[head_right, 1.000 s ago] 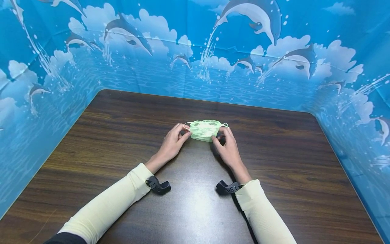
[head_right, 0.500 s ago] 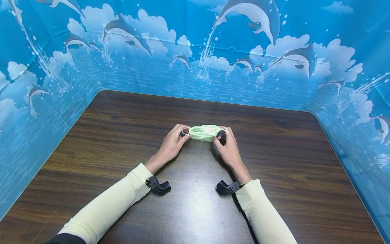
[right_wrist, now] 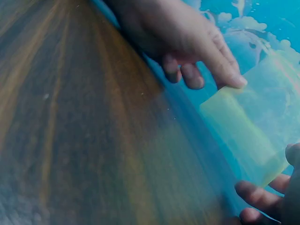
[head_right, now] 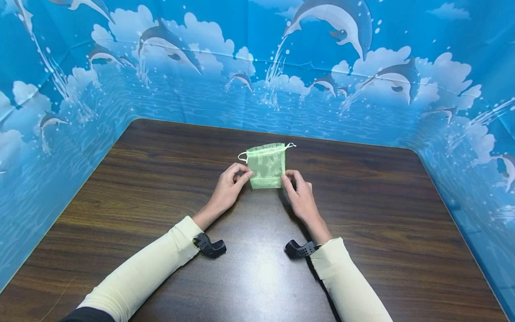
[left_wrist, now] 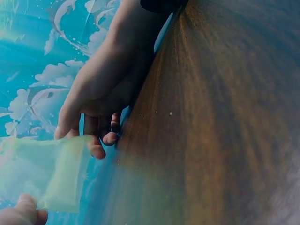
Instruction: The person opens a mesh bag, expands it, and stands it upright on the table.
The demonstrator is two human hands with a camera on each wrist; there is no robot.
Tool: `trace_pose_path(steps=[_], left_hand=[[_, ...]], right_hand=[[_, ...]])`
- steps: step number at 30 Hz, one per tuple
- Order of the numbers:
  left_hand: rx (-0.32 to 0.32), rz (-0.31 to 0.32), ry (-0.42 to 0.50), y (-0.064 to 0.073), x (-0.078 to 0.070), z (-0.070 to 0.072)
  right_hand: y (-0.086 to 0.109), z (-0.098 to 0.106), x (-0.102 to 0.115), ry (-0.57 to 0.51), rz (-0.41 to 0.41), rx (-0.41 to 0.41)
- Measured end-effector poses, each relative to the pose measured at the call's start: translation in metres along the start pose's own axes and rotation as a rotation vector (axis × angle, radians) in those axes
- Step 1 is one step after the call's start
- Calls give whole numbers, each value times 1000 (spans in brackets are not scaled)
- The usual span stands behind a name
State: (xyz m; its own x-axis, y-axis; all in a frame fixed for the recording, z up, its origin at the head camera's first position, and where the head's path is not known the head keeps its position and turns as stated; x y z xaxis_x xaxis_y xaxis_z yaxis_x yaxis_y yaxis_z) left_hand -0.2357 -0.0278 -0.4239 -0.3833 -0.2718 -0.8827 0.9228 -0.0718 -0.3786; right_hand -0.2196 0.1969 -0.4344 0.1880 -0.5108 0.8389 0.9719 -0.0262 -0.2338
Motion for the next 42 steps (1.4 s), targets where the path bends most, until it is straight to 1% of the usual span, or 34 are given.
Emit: trace_pose_path(steps=[2, 6, 8, 11, 13, 16, 18, 20, 24, 27, 30, 32, 33, 36, 38, 40, 42], left_hand=[[-19, -14, 11, 0, -1, 1], [-45, -38, 4, -1, -3, 3], [-56, -48, -13, -1, -3, 4], [-80, -68, -65, -1, -5, 5], [-96, -77, -111, 0, -5, 6], [-115, -86, -173, 0, -6, 7], [-114, -88, -201, 1, -6, 7], [-107, -99, -222, 2, -6, 6], [-94, -147, -227, 2, -8, 6], [-80, -195, -216, 2, -10, 6], [-59, -224, -223, 3, -12, 6], [-51, -233, -228, 3, -13, 6], [-49, -235, -233, 3, -13, 6], [-44, -237, -239, 3, -14, 6], [-38, -233, -233, 3, -15, 5], [-36, -220, -223, 3, -15, 4], [-38, -201, -209, 3, -14, 4]], right_hand=[[-1, 0, 1, -56, -17, 6], [-3, 0, 0, -210, -96, 8], [-5, 1, 0, -274, -146, 15], [-6, 2, 1, -387, -222, 47], [-6, 2, 2, -499, -284, 71], [-5, 2, 2, -696, -394, 120], [-4, 1, 0, -823, -476, 151], [-2, 0, -1, -931, -537, 188], [-1, 0, -3, -1054, -636, 242], [-1, 1, -4, -1149, -713, 265], [-2, 0, -6, -1295, -773, 286], [-2, 1, -7, -1358, -791, 297], [-2, 1, -7, -1366, -791, 313], [-1, 2, -6, -1335, -768, 353], [-1, 1, -5, -1313, -726, 371], [-2, 1, -3, -1315, -669, 381], [-2, 1, 0, -1346, -604, 388]])
Point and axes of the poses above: each hand's wrist, its own y-axis away from the middle knuckle, its own z-axis out of the back of the hand, x = y × z, the point moved 5 cm from there along -y, towards the middle knuckle, and after that the axes turned 6 degrees about -x, right-handed, at the moved point
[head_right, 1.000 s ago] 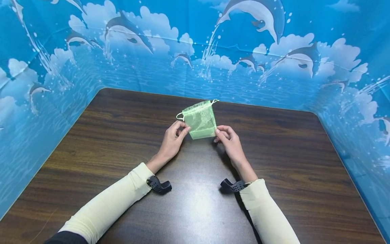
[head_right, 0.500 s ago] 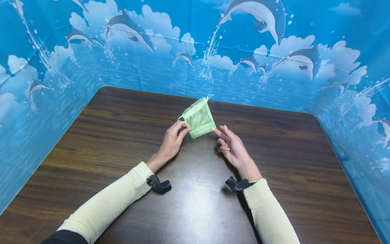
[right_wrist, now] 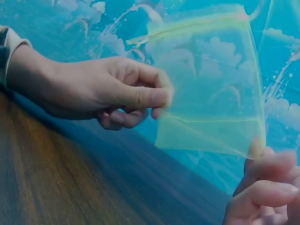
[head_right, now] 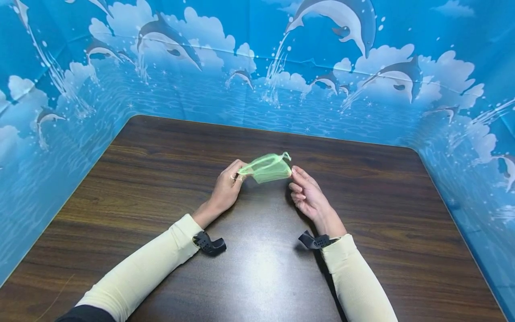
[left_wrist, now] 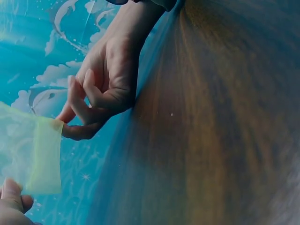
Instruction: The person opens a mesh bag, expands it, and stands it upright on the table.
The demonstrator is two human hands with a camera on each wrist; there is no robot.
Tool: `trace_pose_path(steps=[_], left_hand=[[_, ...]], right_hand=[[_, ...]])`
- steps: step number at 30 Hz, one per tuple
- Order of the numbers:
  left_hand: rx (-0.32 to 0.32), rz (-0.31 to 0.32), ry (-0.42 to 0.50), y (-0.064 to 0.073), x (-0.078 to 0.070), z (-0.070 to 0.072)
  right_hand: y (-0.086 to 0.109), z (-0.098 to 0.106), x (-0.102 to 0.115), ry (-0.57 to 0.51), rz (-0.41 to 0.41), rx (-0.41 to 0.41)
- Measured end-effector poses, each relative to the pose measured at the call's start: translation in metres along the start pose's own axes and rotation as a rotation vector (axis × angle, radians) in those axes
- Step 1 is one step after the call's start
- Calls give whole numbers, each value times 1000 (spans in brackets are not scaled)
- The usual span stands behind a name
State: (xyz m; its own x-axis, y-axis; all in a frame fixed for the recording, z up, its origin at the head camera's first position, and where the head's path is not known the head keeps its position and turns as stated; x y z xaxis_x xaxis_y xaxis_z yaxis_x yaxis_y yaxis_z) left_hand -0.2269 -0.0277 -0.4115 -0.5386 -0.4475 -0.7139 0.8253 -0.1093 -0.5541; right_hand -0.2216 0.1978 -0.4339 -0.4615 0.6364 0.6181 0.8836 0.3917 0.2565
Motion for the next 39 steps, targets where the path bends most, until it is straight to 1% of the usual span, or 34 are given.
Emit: trace_pose_path(steps=[2, 3, 5, 6, 7, 9, 11, 12, 13, 15, 16, 18, 19, 21, 24, 27, 29, 32, 39], left_hand=[[-6, 22, 15, 0, 1, 0], [-7, 30, 20, 0, 1, 0], [-3, 49, 33, 0, 2, -1], [0, 57, 39, 0, 2, -2], [2, 68, 45, -1, 3, -2], [9, 83, 53, -1, 5, -3], [19, 98, 53, -1, 6, -3], [23, 104, 47, -1, 7, -4], [22, 113, 36, 0, 8, -3], [20, 128, 4, 0, 9, -3], [20, 137, -17, 0, 9, -3], [12, 161, -47, 0, 10, -2], [9, 172, -57, 0, 11, -2], [18, 183, -68, 0, 11, -2], [47, 182, -52, 0, 12, -4], [81, 167, -28, 0, 12, -5], [91, 156, -15, 0, 11, -5], [88, 143, -11, 0, 12, -5], [76, 118, -4, 0, 13, -6]], right_hand=[[0, -2, 0, -24, 33, 31], [0, -2, 0, -27, 45, 27], [1, -1, 0, 29, 78, -15], [1, 0, 0, 88, 102, -52], [1, 1, 0, 170, 135, -95], [1, 3, 2, 373, 221, -176], [2, 3, 4, 581, 317, -232], [2, 2, 4, 687, 366, -246], [3, 2, 5, 792, 411, -249], [4, 0, 3, 967, 479, -237], [5, 0, 3, 1035, 502, -227], [6, -1, 1, 1128, 536, -199], [6, -2, 1, 1152, 541, -189], [5, -1, 0, 1167, 542, -183], [4, -1, -1, 1197, 538, -202], [0, -1, -1, 1202, 569, -214], [-1, -3, 0, 1193, 604, -213], [-3, -4, 1, 1193, 641, -221], [-3, -4, 0, 1256, 664, -244]])
Point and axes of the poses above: each hand's wrist, its own y-axis away from the middle knuckle, its own z-axis out of the back of the hand, x = y × z, the point moved 5 cm from there along -y, towards the middle knuckle, and after that the axes turned 6 degrees about -x, right-handed, at the moved point
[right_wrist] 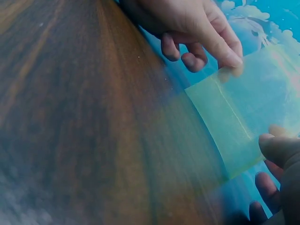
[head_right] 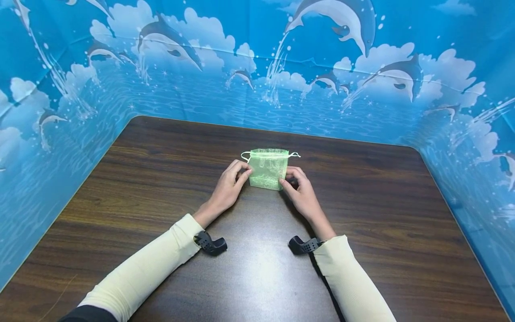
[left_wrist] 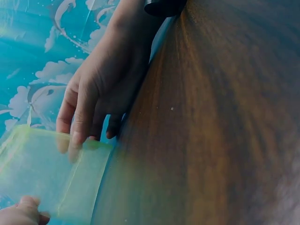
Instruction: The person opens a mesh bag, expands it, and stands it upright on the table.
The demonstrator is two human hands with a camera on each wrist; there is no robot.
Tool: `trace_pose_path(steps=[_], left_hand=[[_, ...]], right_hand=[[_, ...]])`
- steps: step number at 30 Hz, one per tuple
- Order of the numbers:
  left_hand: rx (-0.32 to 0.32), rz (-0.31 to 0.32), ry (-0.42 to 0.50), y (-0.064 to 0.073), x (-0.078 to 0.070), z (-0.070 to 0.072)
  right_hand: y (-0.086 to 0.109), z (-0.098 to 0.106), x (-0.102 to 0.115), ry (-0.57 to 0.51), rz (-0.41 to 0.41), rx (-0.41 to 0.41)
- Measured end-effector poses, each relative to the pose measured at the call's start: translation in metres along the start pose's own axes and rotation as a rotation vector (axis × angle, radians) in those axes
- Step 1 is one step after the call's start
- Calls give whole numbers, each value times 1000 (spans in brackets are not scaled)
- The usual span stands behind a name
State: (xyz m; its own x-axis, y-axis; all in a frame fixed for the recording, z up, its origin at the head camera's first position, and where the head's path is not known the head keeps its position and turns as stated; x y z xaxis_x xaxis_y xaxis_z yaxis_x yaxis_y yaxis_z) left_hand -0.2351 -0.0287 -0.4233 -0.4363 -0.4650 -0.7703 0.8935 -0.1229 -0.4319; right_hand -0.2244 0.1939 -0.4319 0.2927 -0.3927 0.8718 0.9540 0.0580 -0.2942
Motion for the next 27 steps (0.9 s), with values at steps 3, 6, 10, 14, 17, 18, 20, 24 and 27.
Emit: trace_pose_path(steps=[3, 6, 10, 14, 17, 18, 20, 24, 27], left_hand=[[0, -14, 9, 0, -2, 1], [6, -21, 8, 0, -3, 1], [71, 13, -44, 0, 0, -1], [126, 46, -104, 2, 3, -2], [127, 49, -107, 2, 3, -1], [128, 50, -107, 2, 3, -1], [132, 56, -110, 2, 3, -2], [149, 70, -124, 1, 4, -4], [166, 69, -132, 2, 5, -5]], right_hand=[[-1, 1, 1, -3, 18, -7], [-1, 1, 2, 0, 30, -11], [-1, -1, 4, 7, 29, -15], [-2, -1, 4, 7, 22, -17], [-2, 0, 3, 2, 4, -15], [-2, 1, 3, 3, 1, -12], [-2, 1, 2, 6, -11, -9], [-1, 1, 1, 15, -36, -1], [0, 1, 1, 15, -65, 0]])
Point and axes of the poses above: each hand's wrist, its own y-axis away from the middle knuckle, its own z-axis out of the back of the hand, x = y × z, the point moved 5 cm from there along -y, towards the middle knuckle, and after that the axes turned 6 degrees about -x, right-handed, at the moved point
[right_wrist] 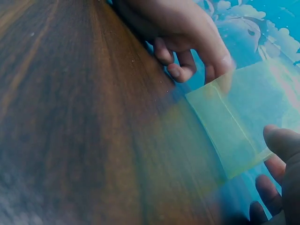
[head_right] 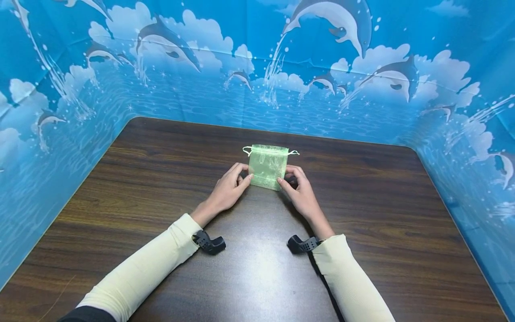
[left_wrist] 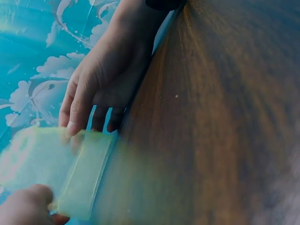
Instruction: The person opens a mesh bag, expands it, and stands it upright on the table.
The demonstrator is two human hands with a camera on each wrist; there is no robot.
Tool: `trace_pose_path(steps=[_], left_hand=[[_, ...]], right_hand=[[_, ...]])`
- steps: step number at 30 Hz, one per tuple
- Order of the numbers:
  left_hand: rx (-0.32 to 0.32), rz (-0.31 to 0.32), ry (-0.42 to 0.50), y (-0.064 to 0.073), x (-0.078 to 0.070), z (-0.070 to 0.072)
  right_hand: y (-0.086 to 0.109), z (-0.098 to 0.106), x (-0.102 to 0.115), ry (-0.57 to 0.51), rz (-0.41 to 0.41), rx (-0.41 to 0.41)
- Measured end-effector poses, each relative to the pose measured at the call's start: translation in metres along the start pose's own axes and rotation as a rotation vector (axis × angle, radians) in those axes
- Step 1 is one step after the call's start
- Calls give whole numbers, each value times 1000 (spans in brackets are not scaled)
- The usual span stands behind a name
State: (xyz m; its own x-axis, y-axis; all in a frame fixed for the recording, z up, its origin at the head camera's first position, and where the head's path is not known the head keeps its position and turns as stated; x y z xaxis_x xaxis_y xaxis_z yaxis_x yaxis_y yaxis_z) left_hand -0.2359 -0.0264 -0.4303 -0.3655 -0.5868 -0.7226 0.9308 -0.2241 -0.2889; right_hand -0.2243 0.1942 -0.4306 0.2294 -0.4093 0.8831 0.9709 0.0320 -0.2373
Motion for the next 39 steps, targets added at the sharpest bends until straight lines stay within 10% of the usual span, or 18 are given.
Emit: trace_pose_path(steps=[12, 24, 39], left_hand=[[67, -108, 59, 2, -4, -2], [-67, -136, 58, 5, -13, -3], [-243, -84, 262, 7, -16, 2]], right_hand=[[0, 7, -6, -222, -134, -127], [0, 3, -4, -285, -119, -106], [8, -11, 1, -61, -69, 114]])
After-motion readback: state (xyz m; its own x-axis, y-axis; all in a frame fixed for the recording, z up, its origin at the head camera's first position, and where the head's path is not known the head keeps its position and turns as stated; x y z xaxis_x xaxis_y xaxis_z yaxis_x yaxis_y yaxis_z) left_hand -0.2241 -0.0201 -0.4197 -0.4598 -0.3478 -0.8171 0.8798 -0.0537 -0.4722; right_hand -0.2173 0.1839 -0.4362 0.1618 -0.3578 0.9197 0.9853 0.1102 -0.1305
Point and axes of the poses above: each hand's wrist, its own y-axis away from the middle knuckle, its own z-axis out of the back of the hand, x = y × z, the point moved 5 cm from there along -y, towards the middle knuckle, and after that the axes turned 6 degrees about -x, right-handed, at the moved point
